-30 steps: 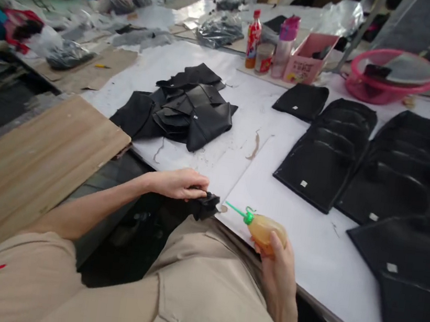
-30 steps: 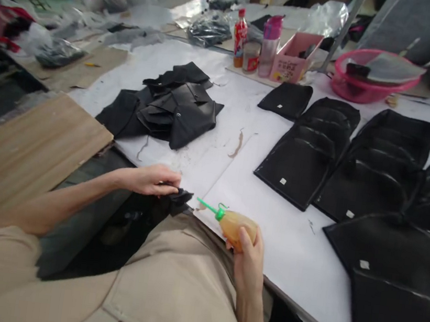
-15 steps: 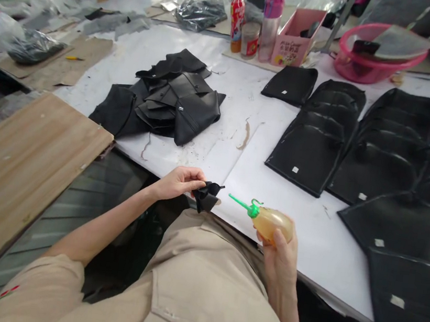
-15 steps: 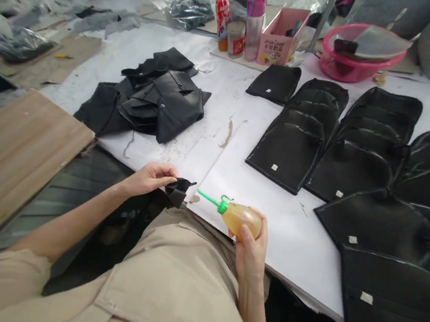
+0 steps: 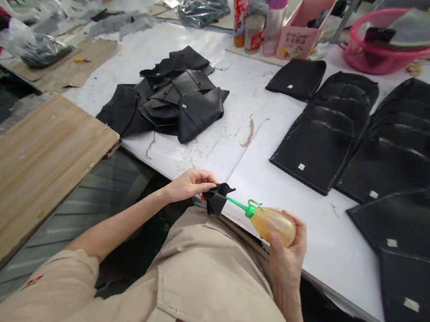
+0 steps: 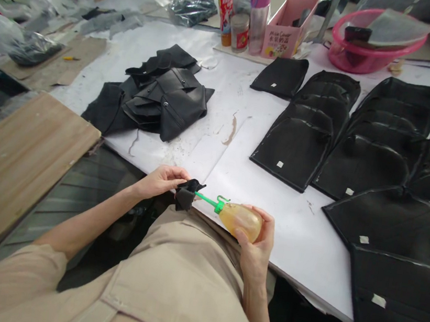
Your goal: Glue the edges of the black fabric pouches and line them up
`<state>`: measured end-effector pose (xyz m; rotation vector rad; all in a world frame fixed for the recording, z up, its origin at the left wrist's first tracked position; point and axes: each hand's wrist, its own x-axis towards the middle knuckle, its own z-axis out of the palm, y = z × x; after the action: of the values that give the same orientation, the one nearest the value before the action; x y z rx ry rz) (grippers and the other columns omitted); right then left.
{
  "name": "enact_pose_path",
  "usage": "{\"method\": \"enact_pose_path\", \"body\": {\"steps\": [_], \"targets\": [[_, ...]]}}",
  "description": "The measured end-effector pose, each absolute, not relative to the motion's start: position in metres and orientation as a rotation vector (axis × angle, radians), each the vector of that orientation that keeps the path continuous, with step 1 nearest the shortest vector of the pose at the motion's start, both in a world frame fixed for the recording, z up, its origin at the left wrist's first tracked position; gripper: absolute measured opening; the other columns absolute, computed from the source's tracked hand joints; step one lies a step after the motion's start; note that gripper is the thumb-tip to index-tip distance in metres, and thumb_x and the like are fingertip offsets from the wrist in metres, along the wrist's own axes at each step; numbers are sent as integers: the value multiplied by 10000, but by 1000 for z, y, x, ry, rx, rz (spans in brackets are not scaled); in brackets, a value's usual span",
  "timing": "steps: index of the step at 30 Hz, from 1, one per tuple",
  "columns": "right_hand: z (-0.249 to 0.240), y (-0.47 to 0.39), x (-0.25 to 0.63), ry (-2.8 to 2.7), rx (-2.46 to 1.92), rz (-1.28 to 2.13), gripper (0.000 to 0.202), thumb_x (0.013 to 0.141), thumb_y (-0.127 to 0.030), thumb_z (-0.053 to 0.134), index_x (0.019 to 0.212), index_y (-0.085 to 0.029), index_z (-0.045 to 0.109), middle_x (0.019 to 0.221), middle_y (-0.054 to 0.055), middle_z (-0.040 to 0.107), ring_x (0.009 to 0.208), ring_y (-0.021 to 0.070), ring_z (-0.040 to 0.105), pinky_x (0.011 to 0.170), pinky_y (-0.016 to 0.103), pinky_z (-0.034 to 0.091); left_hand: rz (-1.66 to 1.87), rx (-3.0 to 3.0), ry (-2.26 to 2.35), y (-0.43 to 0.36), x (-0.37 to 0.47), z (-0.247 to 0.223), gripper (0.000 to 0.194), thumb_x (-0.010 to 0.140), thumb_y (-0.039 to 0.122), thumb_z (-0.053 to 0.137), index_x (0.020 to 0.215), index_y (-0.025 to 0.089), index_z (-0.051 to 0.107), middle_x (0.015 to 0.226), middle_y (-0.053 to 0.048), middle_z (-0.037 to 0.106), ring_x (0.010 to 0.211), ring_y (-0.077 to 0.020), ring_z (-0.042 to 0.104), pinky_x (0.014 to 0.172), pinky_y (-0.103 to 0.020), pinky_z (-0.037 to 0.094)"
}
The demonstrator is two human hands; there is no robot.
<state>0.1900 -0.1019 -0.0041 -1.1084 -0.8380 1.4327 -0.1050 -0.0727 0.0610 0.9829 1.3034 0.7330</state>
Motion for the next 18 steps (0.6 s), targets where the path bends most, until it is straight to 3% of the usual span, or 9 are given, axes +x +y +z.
{"method": "enact_pose_path", "body": {"steps": [11,18], "targets": [[6,-105,186,-1058,-1023,1290,569,737,-252,925,1237,-298,656,1250,70,702,1189,292,671,1009,469,578,717,952,1329,-77,-100,56,527,757,598,855,855,105,697,730,-23,707,621,-118,639,604,-217,543],[1,-105,185,-1404,-836,973,676,763,-140,898,1350,-311,608,1271,86,696,1197,283,658,977,464,583,488,1007,1354,-74,-97,55,527,800,637,776,701,145,616,579,12,627,504,-103,584,471,-187,454]]}}
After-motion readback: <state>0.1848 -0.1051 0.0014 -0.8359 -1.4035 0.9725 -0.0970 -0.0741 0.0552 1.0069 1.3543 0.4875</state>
